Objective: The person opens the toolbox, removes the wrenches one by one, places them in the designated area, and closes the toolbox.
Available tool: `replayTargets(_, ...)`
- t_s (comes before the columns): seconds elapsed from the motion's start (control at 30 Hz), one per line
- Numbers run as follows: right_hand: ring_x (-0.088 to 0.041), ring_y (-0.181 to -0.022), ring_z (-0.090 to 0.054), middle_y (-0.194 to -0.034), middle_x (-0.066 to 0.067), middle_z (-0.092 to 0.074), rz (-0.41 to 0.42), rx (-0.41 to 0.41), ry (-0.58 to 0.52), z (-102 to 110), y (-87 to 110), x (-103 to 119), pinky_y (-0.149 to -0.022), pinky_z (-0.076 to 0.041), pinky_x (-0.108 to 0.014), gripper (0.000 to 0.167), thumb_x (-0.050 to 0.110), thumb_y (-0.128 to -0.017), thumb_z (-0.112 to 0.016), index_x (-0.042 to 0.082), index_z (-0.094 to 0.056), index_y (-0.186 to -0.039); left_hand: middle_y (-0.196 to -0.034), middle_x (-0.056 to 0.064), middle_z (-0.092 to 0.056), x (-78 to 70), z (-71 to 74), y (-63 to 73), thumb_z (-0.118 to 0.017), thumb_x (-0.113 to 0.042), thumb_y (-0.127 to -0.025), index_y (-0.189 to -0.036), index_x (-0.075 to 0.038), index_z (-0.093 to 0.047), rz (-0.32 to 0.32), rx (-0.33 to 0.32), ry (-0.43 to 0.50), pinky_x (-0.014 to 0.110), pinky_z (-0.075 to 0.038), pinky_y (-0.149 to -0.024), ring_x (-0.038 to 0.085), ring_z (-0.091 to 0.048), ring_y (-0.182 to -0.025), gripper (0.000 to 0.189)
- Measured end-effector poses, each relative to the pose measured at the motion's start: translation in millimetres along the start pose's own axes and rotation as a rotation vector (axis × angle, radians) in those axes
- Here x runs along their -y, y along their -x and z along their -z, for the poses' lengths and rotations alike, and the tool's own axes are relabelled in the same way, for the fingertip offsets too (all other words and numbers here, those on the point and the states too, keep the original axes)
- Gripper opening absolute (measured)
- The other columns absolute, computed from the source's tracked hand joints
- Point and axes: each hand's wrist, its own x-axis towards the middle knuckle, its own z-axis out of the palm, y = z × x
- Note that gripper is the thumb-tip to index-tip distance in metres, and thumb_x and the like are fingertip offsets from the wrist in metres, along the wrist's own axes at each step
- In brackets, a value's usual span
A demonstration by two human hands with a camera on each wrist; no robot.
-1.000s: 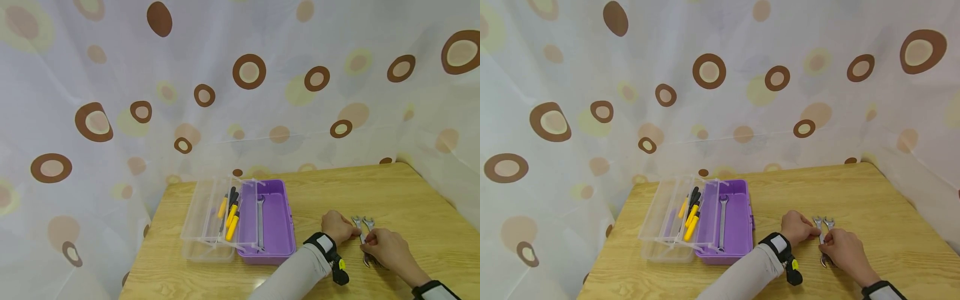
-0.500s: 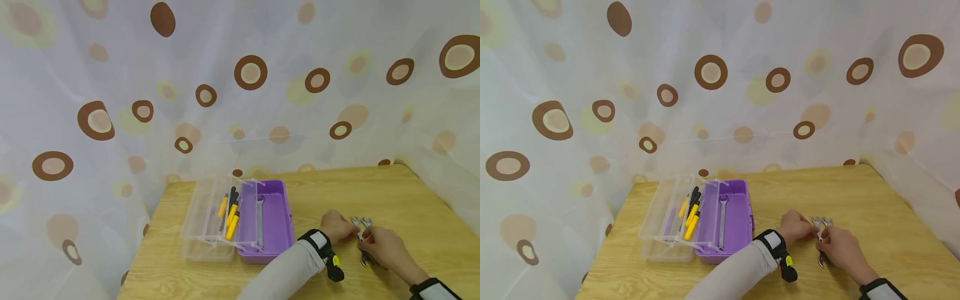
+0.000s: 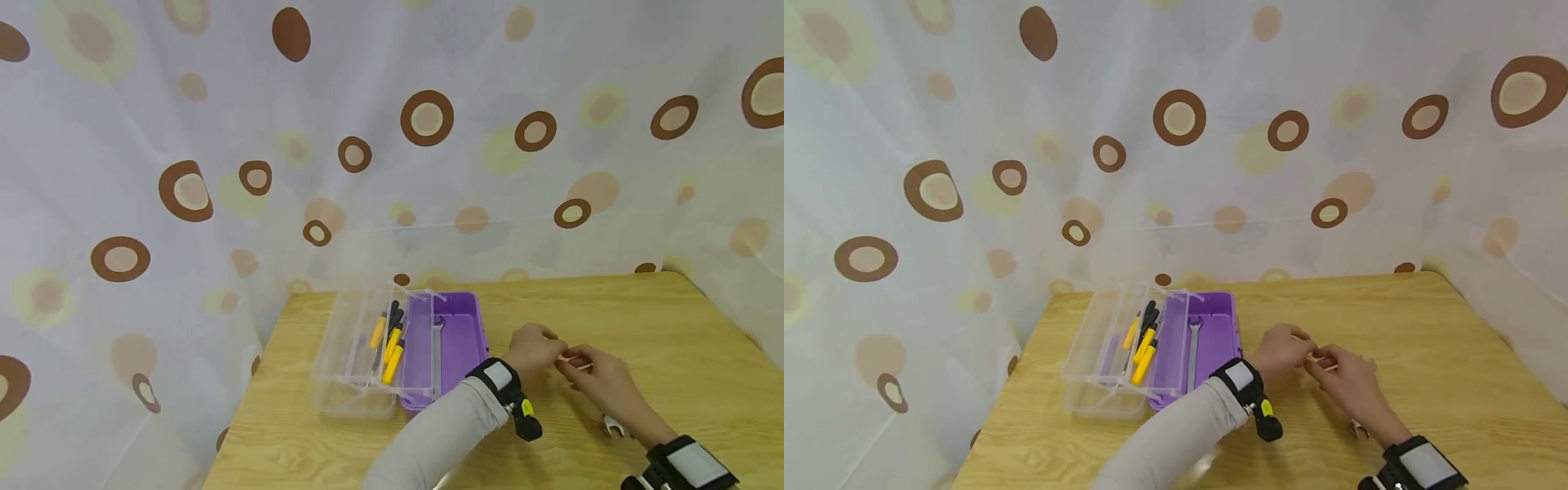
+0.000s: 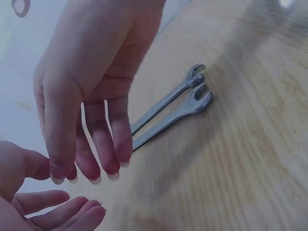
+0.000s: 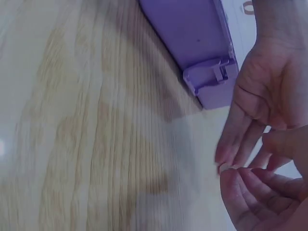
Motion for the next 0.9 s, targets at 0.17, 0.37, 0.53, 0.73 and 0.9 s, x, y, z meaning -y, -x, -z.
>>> replayTargets(0.17, -0.036, -0.102, -0.073, -0.129, -0.032, -0.063, -0.007, 0.016, -0.083, -11, -7.5, 8, -0.078, -0.064, -0.040, 0.063, 0.041, -0.109, -0.056, -0.011, -0.049, -0.144, -0.107, -0.004, -0.075, -3.8, 28.1, -1.6, -0.074, -0.028, -0.093, -0.117, -0.012, -0.077, -0.101, -0.020, -0.035, 0.024, -0.052, -0.068, 0.009, -0.065, -0.090, 0.028)
replayTargets(0.37, -0.045, -0.116, -0.067, -0.141, -0.035, -0.054, 0.014, 0.041, -0.196, -21, -15.5, 15, -0.089, -0.061, -0.048, 0.064, 0.040, -0.111, -0.051, -0.011, -0.042, -0.150, -0.105, 0.000, -0.073, -5.5, 53.6, -8.1, -0.072, -0.030, -0.095, -0.133, -0.011, -0.066, -0.182, -0.092, -0.091, 0.022, -0.049, -0.065, 0.008, -0.063, -0.080, 0.043)
replayTargets(0.53, -0.050, -0.125, -0.059, -0.148, -0.037, -0.047, 0.016, 0.066, -0.246, -31, -22.4, 18, -0.098, -0.057, -0.054, 0.066, 0.038, -0.112, -0.050, -0.011, -0.036, -0.154, -0.120, 0.006, -0.070, -6.0, 69.0, -14.6, -0.070, -0.030, -0.096, -0.136, -0.010, -0.063, -0.156, -0.195, -0.113, 0.030, -0.053, -0.087, 0.022, -0.063, -0.109, 0.046)
replayTargets(0.73, -0.059, -0.141, -0.040, -0.159, -0.041, -0.029, -0.026, 0.140, -0.225, -35, -31.7, 23, -0.106, -0.049, -0.062, 0.075, 0.040, -0.112, -0.048, -0.011, -0.021, -0.160, -0.135, 0.010, -0.062, 1.6, 71.8, -29.2, -0.061, -0.026, -0.097, -0.138, -0.010, -0.061, -0.117, -0.260, -0.192, 0.040, -0.047, -0.105, 0.032, -0.053, -0.128, 0.043)
replayTargets(0.9, -0.061, -0.149, -0.023, -0.166, -0.041, -0.011, -0.072, 0.216, -0.216, -39, -38.5, 28, -0.114, -0.038, -0.069, 0.088, 0.048, -0.111, -0.046, -0.006, -0.003, -0.165, -0.139, 0.015, -0.062, 2.9, 81.7, -26.3, -0.059, -0.026, -0.096, -0.137, -0.006, -0.060, -0.012, -0.209, -0.220, 0.047, -0.044, -0.111, 0.037, -0.052, -0.135, 0.046)
